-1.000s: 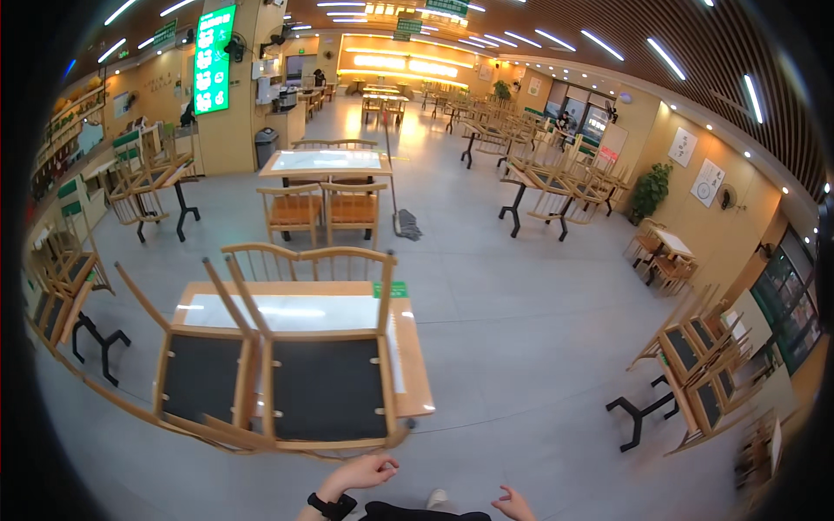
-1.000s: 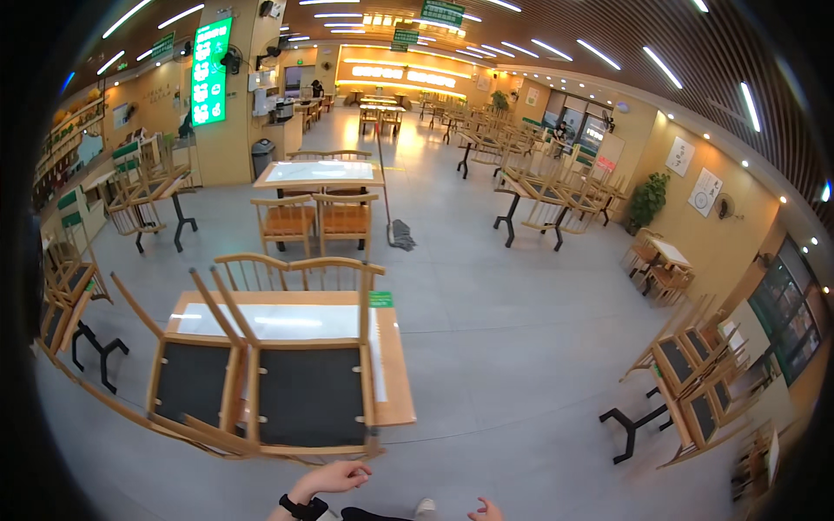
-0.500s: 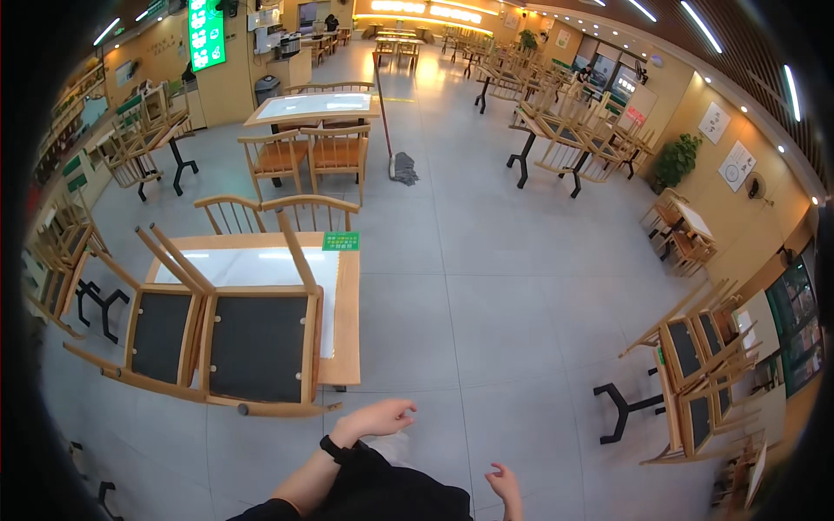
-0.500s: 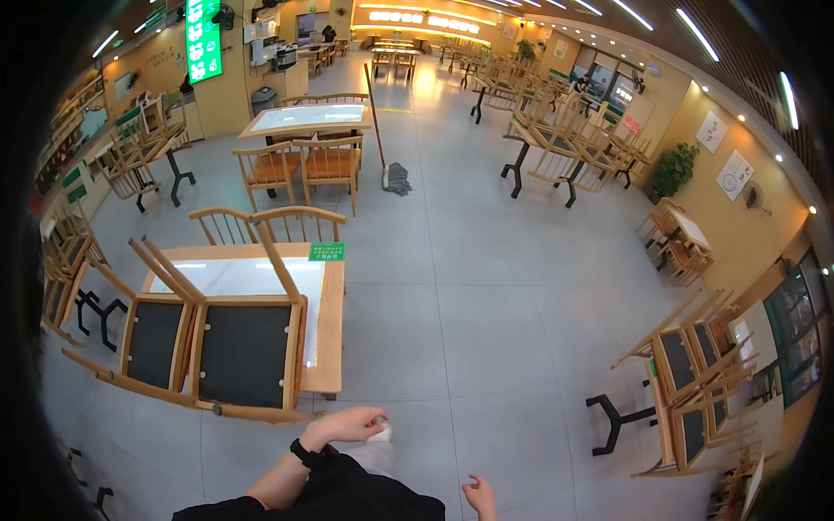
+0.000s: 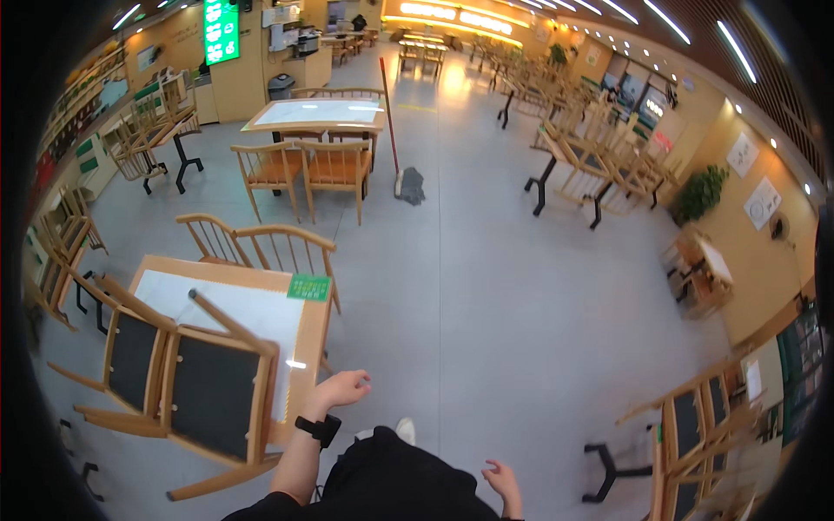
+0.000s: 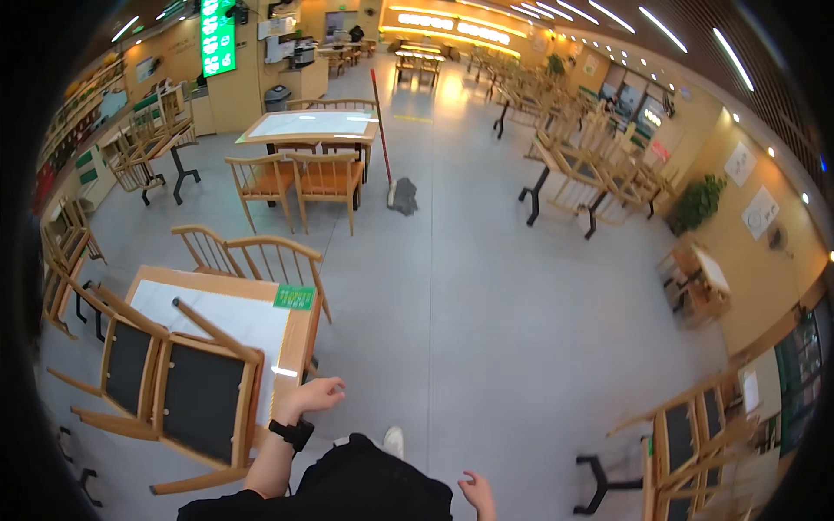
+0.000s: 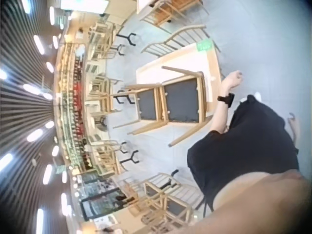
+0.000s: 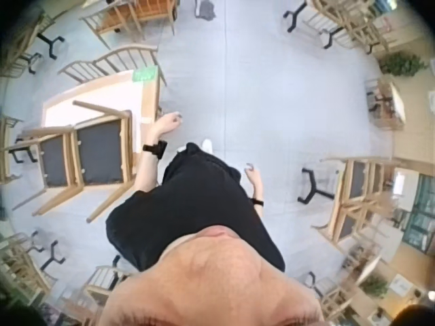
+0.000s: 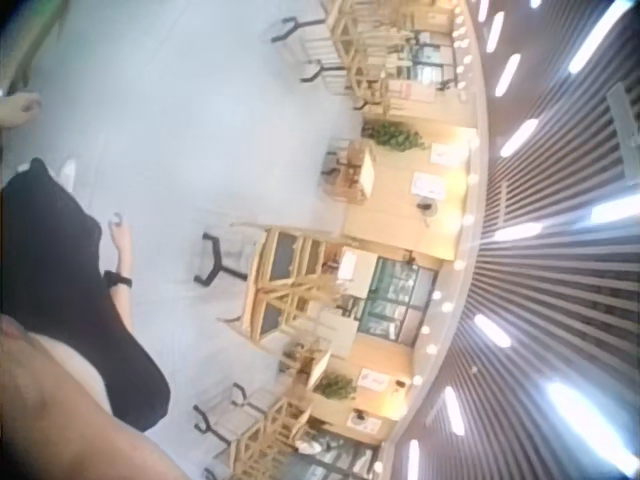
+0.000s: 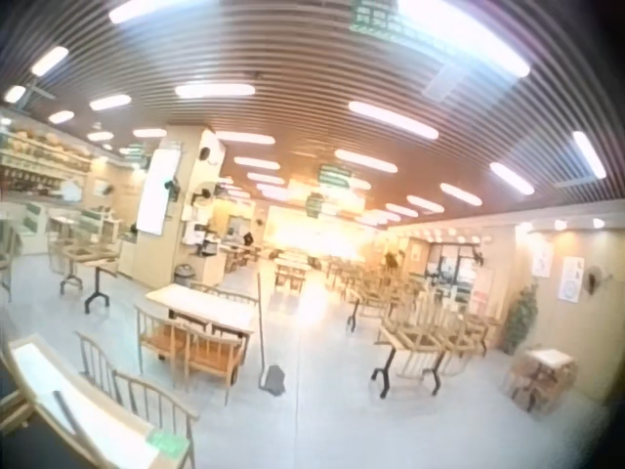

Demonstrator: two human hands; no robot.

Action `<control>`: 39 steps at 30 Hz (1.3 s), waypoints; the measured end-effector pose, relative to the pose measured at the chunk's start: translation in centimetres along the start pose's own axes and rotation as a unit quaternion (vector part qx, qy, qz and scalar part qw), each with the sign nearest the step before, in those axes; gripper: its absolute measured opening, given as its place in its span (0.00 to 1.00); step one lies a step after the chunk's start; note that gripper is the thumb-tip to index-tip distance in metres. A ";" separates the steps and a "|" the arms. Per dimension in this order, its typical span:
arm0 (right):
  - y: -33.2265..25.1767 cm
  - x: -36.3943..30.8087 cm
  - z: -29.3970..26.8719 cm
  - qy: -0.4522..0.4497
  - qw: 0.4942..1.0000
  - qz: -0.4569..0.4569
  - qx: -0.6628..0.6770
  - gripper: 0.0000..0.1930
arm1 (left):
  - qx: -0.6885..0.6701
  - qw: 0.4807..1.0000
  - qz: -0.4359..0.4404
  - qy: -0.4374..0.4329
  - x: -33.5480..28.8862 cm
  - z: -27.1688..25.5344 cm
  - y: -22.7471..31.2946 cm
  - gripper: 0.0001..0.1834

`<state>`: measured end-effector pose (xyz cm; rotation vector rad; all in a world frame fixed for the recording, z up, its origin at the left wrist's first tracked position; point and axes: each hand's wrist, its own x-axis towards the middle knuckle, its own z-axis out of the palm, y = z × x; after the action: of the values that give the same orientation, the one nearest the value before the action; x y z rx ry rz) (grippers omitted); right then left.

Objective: Picking up chairs from the floor and placing them upside down on top of dining tables.

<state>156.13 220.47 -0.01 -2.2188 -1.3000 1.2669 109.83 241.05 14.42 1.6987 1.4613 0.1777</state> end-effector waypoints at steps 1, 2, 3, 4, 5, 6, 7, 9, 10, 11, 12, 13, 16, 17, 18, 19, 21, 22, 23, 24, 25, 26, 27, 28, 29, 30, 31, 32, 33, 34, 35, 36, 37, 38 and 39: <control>-0.1 1.7 -1.2 0.001 1.000 -0.003 0.015 0.25 | 0.004 1.000 0.012 0.022 2.2 -0.8 0.5 0.21; -0.6 4.4 -2.8 0.015 1.000 -0.007 0.004 0.23 | 0.009 0.999 0.025 0.044 4.6 -1.5 0.7 0.21; -1.0 6.1 -4.3 0.033 0.999 -0.018 -0.026 0.23 | 0.018 0.998 0.033 0.058 6.4 -2.1 0.8 0.21; -1.9 8.1 -5.3 0.046 0.997 -0.033 -0.053 0.23 | -0.006 0.999 0.027 0.043 7.6 -3.2 1.4 0.21; -2.8 10.1 -6.4 0.060 0.994 -0.048 -0.080 0.23 | -0.032 0.999 0.022 0.029 8.9 -3.9 2.3 0.21; -3.6 12.2 -7.2 0.053 0.997 -0.042 -0.045 0.23 | -0.053 0.998 0.021 0.014 10.5 -5.0 3.0 0.21; -4.0 14.5 -8.0 0.045 0.998 -0.036 -0.014 0.23 | -0.060 0.998 0.022 0.026 12.0 -5.8 2.9 0.22; -5.2 18.3 -8.4 0.031 0.999 -0.017 0.003 0.23 | -0.076 0.996 0.027 0.048 15.3 -6.7 2.3 0.22; -6.8 20.5 -9.3 0.025 1.000 -0.012 -0.015 0.23 | -0.068 0.995 0.015 0.068 17.1 -7.0 1.3 0.22; -8.5 22.7 -10.0 0.019 0.999 -0.007 -0.033 0.23 | -0.060 0.994 0.003 0.089 18.8 -7.5 -0.4 0.22; -9.5 25.1 -10.8 0.001 1.000 -0.002 -0.021 0.23 | -0.052 0.993 -0.007 0.109 20.9 -8.1 -1.7 0.21; -10.7 27.7 -11.5 -0.017 1.000 0.001 -0.008 0.23 | -0.121 0.987 -0.031 0.102 22.9 -9.1 -2.4 0.21; -15.3 36.4 -14.7 -0.050 0.999 0.009 0.012 0.23 | -0.367 0.920 -0.093 0.105 29.5 -12.1 -5.3 0.20; -17.2 39.3 -16.0 -0.057 0.998 0.012 0.015 0.23 | -0.474 0.865 -0.109 0.124 31.9 -12.3 -7.4 0.19; -19.3 42.2 -17.3 -0.040 0.999 -0.007 0.017 0.22 | -0.573 0.799 -0.120 0.138 34.4 -12.4 -9.3 0.19; -21.9 45.4 -18.7 -0.022 0.999 -0.030 0.017 0.22 | -0.608 0.755 -0.141 0.201 36.3 -12.7 -10.8 0.16; -27.9 51.6 -21.0 0.015 0.996 -0.085 -0.005 0.22 | -0.660 0.653 -0.172 0.328 39.9 -13.9 -14.5 0.11; -32.3 55.1 -21.0 0.019 0.992 -0.123 -0.029 0.22 | -0.698 0.596 -0.181 0.354 40.1 -14.3 -18.8 0.09; -36.3 58.1 -20.7 0.024 0.986 -0.154 -0.053 0.22 | -0.732 0.537 -0.191 0.372 40.2 -14.5 -21.8 0.06; -39.6 59.8 -21.1 0.016 0.983 -0.167 -0.080 0.22 | -0.706 0.541 -0.230 0.394 41.6 -15.1 -21.5 0.05; -43.7 61.1 -21.3 0.008 0.978 -0.180 -0.107 0.22 | -0.679 0.544 -0.266 0.416 42.6 -15.9 -21.1 0.05; -47.9 62.4 -20.8 -0.007 0.971 -0.197 -0.135 0.22 | -0.646 0.568 -0.277 0.428 42.8 -16.4 -21.7 0.07; -51.6 64.2 -19.7 -0.038 0.966 -0.216 -0.139 0.22 | -0.612 0.588 -0.290 0.442 42.8 -17.2 -22.5 0.09; -54.7 65.8 -18.4 -0.065 0.960 -0.230 -0.143 0.22 | -0.602 0.585 -0.318 0.441 43.6 -18.3 -22.1 0.10; -57.7 67.4 -17.0 -0.092 0.952 -0.239 -0.167 0.21 | -0.591 0.581 -0.346 0.440 44.4 -19.1 -21.7 0.11; -60.7 68.9 -15.4 -0.120 0.942 -0.250 -0.191 0.21 | -0.580 0.575 -0.375 0.440 45.3 -20.2 -21.3 0.12; -63.5 70.4 -13.2 -0.152 0.925 -0.277 -0.211 0.21 | -0.590 0.571 -0.369 0.436 45.9 -20.6 -22.0 0.12; -66.3 71.8 -11.2 -0.183 0.907 -0.303 -0.230 0.22 | -0.601 0.567 -0.362 0.433 46.4 -20.8 -22.5 0.13; -68.8 73.4 -8.9 -0.213 0.890 -0.322 -0.244 0.22 | -0.610 0.562 -0.358 0.428 46.8 -20.9 -23.3 0.13; -71.2 74.8 -6.5 -0.243 0.871 -0.340 -0.258 0.22 | -0.590 0.536 -0.407 0.446 48.0 -21.4 -23.4 0.14; -73.6 76.2 -4.1 -0.273 0.852 -0.357 -0.271 0.22 | -0.621 0.516 -0.388 0.445 48.5 -21.9 -24.3 0.13; -76.5 77.4 -1.3 -0.306 0.829 -0.377 -0.278 0.22 | -0.651 0.486 -0.369 0.451 48.6 -21.7 -25.7 0.12; -78.8 78.7 0.7 -0.329 0.812 -0.389 -0.285 0.23 | -0.682 0.464 -0.345 0.447 49.3 -22.4 -26.1 0.12; -81.2 79.8 2.6 -0.353 0.793 -0.402 -0.292 0.23 | -0.692 0.393 -0.348 0.495 50.4 -22.8 -26.3 0.06; -83.4 81.0 4.2 -0.361 0.782 -0.407 -0.304 0.22 | -0.687 0.405 -0.368 0.478 50.7 -23.1 -26.8 0.06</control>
<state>122.59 331.81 3.46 -1.0151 -2.8606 1.4452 91.46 294.73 -10.20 -0.6879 1.6417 1.5202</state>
